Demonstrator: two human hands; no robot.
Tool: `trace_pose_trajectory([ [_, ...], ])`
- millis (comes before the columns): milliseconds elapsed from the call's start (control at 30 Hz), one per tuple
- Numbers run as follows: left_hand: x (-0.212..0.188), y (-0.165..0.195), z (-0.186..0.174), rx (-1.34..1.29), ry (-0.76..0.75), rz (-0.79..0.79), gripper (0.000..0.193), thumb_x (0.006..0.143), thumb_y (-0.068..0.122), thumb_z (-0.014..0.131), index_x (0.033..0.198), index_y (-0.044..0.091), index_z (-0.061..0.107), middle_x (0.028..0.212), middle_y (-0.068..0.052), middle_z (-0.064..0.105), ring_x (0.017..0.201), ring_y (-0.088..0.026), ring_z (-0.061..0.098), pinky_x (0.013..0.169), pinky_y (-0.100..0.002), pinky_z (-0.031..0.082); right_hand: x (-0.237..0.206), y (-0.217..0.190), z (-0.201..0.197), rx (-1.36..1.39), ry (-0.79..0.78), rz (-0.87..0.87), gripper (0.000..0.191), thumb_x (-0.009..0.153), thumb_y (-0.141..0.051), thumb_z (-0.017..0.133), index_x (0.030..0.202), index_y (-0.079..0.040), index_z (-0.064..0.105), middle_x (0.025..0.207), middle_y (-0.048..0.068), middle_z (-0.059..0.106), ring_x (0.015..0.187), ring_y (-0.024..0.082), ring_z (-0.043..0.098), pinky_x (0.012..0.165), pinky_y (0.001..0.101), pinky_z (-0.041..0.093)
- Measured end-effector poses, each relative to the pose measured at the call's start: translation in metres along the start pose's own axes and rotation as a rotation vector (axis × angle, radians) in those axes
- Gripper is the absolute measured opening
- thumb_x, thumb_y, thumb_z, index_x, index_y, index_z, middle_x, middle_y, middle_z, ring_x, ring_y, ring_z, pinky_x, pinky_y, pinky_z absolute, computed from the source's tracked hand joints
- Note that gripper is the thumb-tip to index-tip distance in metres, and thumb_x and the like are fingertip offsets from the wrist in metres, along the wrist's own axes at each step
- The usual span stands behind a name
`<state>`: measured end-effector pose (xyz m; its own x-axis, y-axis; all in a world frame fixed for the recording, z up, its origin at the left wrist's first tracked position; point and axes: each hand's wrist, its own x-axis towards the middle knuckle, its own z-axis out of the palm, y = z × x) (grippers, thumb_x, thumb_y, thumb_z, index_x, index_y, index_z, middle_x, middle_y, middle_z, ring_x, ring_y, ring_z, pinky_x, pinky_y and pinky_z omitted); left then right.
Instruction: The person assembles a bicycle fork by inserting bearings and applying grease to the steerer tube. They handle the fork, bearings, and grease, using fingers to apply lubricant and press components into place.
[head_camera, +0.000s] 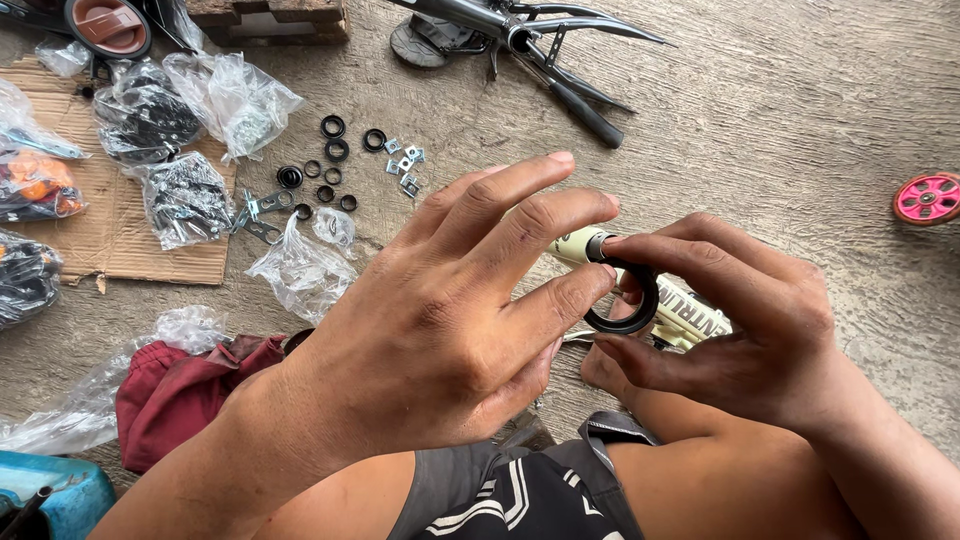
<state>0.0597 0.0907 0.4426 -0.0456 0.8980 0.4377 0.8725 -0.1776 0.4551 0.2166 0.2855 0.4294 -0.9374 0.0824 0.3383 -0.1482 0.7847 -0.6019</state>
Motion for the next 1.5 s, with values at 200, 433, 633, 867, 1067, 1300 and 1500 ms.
trace_pose_trajectory([
  [200, -0.001, -0.001, 0.002, 0.036, 0.001, 0.015, 0.050, 0.079, 0.021, 0.086, 0.121, 0.002, 0.069, 0.143, -0.017, 0.049, 0.143, -0.038, 0.039, 0.118, -0.057, 0.039, 0.000, 0.000, 0.000, 0.009, -0.003, -0.012, 0.053, 0.071, -0.012, 0.087, 0.121, -0.003, 0.068, 0.098, 0.007, 0.071, 0.083, 0.011, 0.073, 0.072, 0.0252, 0.060],
  [433, -0.002, -0.001, 0.007, 0.058, -0.010, 0.013, 0.050, 0.081, 0.024, 0.087, 0.122, 0.003, 0.070, 0.142, -0.016, 0.049, 0.143, -0.037, 0.039, 0.119, -0.056, 0.040, 0.000, 0.000, -0.001, 0.005, 0.003, -0.019, 0.051, 0.075, -0.011, 0.086, 0.121, -0.002, 0.068, 0.100, 0.007, 0.071, 0.085, 0.011, 0.073, 0.074, 0.0246, 0.062],
  [633, -0.008, -0.003, 0.013, 0.129, -0.022, 0.018, 0.052, 0.084, 0.029, 0.087, 0.128, 0.007, 0.071, 0.146, -0.013, 0.049, 0.145, -0.035, 0.039, 0.121, -0.055, 0.040, -0.002, 0.000, 0.000, -0.044, 0.018, -0.012, 0.048, 0.074, -0.011, 0.086, 0.117, -0.002, 0.069, 0.094, 0.006, 0.071, 0.082, 0.011, 0.073, 0.072, 0.0249, 0.060],
  [867, -0.012, -0.002, 0.020, 0.138, -0.035, 0.003, 0.054, 0.082, 0.032, 0.087, 0.129, 0.010, 0.072, 0.147, -0.012, 0.048, 0.146, -0.034, 0.039, 0.120, -0.053, 0.042, -0.005, 0.000, 0.003, -0.048, 0.029, -0.010, 0.046, 0.074, -0.012, 0.085, 0.117, -0.003, 0.070, 0.093, 0.005, 0.072, 0.081, 0.011, 0.073, 0.070, 0.0242, 0.060],
  [1067, -0.016, 0.000, 0.022, 0.152, -0.008, 0.019, 0.044, 0.087, 0.029, 0.082, 0.125, 0.007, 0.074, 0.143, -0.013, 0.051, 0.141, -0.034, 0.042, 0.116, -0.052, 0.044, -0.009, -0.002, 0.007, -0.053, 0.029, -0.014, 0.047, 0.073, -0.012, 0.086, 0.116, -0.003, 0.070, 0.093, 0.006, 0.072, 0.081, 0.011, 0.073, 0.069, 0.0241, 0.059],
  [1300, -0.020, 0.006, 0.028, 0.347, 0.057, 0.082, 0.022, 0.099, 0.021, 0.069, 0.114, 0.008, 0.078, 0.136, -0.010, 0.060, 0.134, -0.031, 0.052, 0.113, -0.047, 0.048, -0.014, -0.004, 0.009, 0.001, 0.027, -0.036, 0.049, 0.073, -0.012, 0.087, 0.116, -0.002, 0.068, 0.093, 0.007, 0.070, 0.080, 0.011, 0.071, 0.070, 0.0242, 0.059],
  [1500, -0.018, 0.008, 0.026, 0.329, 0.054, 0.075, 0.021, 0.100, 0.019, 0.069, 0.115, 0.008, 0.079, 0.136, -0.009, 0.061, 0.134, -0.030, 0.053, 0.113, -0.045, 0.049, -0.015, -0.005, 0.009, -0.058, 0.021, -0.008, 0.049, 0.072, -0.013, 0.089, 0.116, -0.001, 0.070, 0.093, 0.007, 0.071, 0.081, 0.011, 0.072, 0.068, 0.0246, 0.059],
])
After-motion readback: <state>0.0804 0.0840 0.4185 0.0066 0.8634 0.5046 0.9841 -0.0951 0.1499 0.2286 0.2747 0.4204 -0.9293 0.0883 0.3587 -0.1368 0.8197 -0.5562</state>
